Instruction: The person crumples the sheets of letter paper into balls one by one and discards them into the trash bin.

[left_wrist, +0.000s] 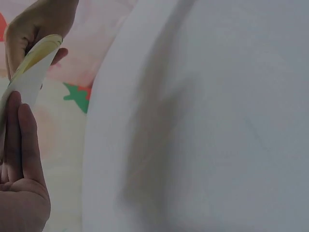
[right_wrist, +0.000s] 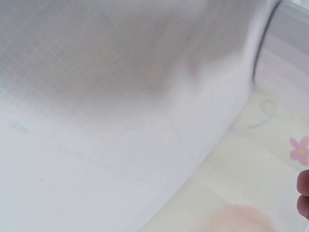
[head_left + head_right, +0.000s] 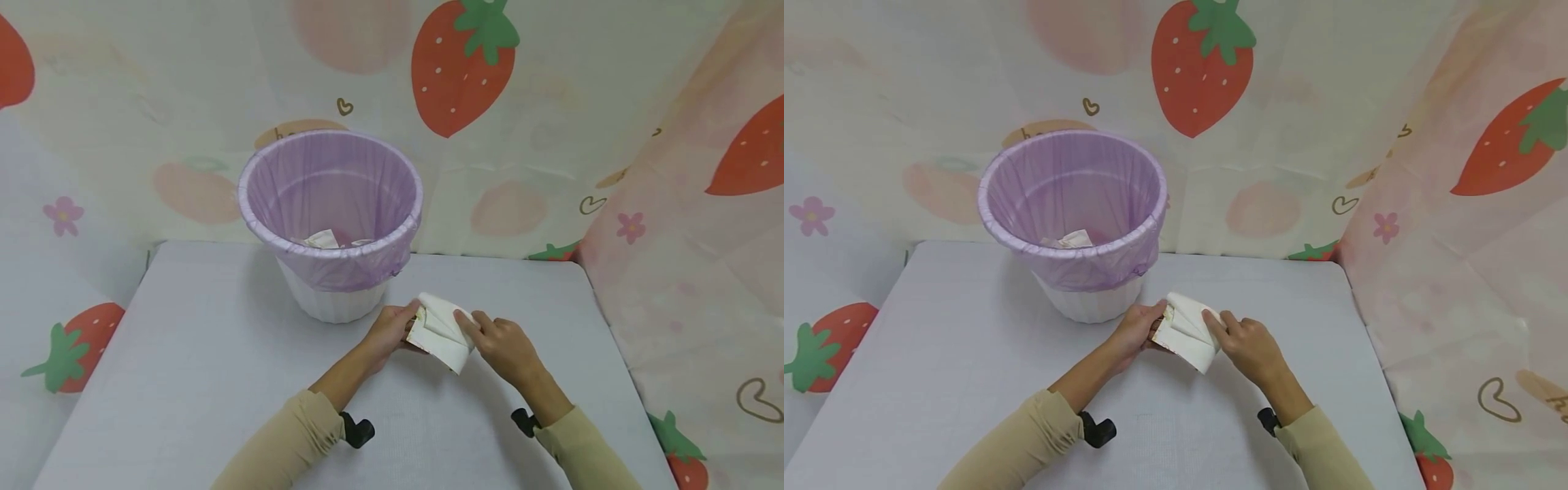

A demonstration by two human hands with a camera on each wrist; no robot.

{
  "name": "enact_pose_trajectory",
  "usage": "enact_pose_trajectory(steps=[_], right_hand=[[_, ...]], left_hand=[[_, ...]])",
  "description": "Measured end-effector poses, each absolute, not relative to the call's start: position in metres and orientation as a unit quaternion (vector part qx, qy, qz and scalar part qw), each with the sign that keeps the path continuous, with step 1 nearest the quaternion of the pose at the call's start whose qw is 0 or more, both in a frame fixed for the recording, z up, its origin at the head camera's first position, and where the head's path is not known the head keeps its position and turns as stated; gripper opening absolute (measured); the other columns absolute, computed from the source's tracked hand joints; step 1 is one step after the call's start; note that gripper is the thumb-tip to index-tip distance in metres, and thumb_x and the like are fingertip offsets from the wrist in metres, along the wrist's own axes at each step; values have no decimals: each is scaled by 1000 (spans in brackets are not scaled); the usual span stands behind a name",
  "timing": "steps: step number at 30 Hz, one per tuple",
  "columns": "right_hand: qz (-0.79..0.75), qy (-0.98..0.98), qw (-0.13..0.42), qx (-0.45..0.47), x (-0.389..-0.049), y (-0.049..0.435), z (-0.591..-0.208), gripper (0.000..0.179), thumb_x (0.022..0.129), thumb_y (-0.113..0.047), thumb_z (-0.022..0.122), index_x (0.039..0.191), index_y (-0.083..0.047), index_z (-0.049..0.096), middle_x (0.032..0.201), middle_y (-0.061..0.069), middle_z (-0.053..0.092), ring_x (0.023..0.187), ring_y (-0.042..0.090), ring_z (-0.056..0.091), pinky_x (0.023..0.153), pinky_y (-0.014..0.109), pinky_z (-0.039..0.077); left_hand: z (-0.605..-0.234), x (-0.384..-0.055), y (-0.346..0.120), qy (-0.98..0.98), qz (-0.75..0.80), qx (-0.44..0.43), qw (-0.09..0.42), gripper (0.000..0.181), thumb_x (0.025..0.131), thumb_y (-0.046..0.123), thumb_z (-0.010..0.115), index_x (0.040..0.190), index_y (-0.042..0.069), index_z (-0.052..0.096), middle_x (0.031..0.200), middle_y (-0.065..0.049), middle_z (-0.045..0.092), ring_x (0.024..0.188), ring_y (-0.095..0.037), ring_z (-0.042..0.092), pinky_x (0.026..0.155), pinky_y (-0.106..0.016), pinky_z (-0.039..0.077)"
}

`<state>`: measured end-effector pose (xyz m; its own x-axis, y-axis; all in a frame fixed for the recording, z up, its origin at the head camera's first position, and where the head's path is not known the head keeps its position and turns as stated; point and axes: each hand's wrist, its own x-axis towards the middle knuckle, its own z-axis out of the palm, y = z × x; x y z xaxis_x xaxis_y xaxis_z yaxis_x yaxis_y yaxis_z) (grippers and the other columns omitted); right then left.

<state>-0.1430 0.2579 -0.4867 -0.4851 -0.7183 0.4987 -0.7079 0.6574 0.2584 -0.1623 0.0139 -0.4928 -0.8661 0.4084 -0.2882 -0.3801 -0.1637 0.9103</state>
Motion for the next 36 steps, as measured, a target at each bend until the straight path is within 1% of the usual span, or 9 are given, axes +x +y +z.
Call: enact_pose_trajectory(steps=[5,8,12,15,19,22,26,29,36], right_hand=[[-7,-859,290,422,-142,257,-484,58,68,10,79,123,-2,66,92,15,62,46,21,50,42,30,46],[-8,-852,291,436,-143,254,-483,47,77,7,71,123,-2,66,92,15,61,46,20,49,42,29,46],[-14,-844,291,450,-142,252,-485,33,93,3,55,123,-3,66,93,14,62,47,20,50,44,28,47],[-1,-846,286,450,-141,252,-487,36,89,4,60,123,-3,66,94,15,64,48,21,53,45,30,48],[54,-863,262,428,-140,251,-489,56,72,12,73,125,-7,66,94,12,67,50,20,55,45,29,47],[140,-888,183,397,-140,249,-484,61,73,14,69,129,-10,65,99,9,72,55,16,56,48,26,45],[327,-881,-28,342,-141,251,-469,62,82,13,59,141,-8,56,119,12,70,80,16,67,67,26,54],[438,-831,-166,299,-144,255,-458,64,87,10,57,148,-5,45,129,17,64,104,26,69,84,33,56],[531,-733,-333,266,-148,264,-448,68,93,-1,63,153,0,32,135,21,58,118,28,62,94,35,52]], left_hand=[[-493,-163,16,629,740,-12,238,55,95,47,64,94,-7,69,73,-4,69,61,-13,66,60,-31,58],[-493,-162,16,659,719,-36,217,52,89,48,72,91,-4,71,71,-2,68,59,-11,63,54,-26,54],[-494,-161,16,673,703,-66,219,45,89,41,74,95,-4,72,73,-2,67,60,-11,63,53,-24,52],[-494,-162,16,671,700,-77,231,37,89,32,75,99,-4,71,74,-2,67,60,-11,63,53,-24,54],[-492,-165,13,681,695,-62,220,31,90,24,73,102,-5,70,74,-2,67,60,-10,63,54,-23,53],[-489,-168,9,693,694,-25,196,28,91,18,72,105,-7,70,74,-4,68,59,-10,62,53,-22,51],[-487,-171,2,695,693,36,189,28,92,11,70,110,-10,69,75,-7,70,58,-11,64,53,-23,52],[-487,-173,-3,690,690,71,207,30,92,12,70,113,-11,68,77,-9,72,59,-12,65,54,-25,54],[-484,-173,-8,686,677,127,234,31,93,15,71,113,-9,69,80,-10,73,62,-14,67,56,-29,57]])
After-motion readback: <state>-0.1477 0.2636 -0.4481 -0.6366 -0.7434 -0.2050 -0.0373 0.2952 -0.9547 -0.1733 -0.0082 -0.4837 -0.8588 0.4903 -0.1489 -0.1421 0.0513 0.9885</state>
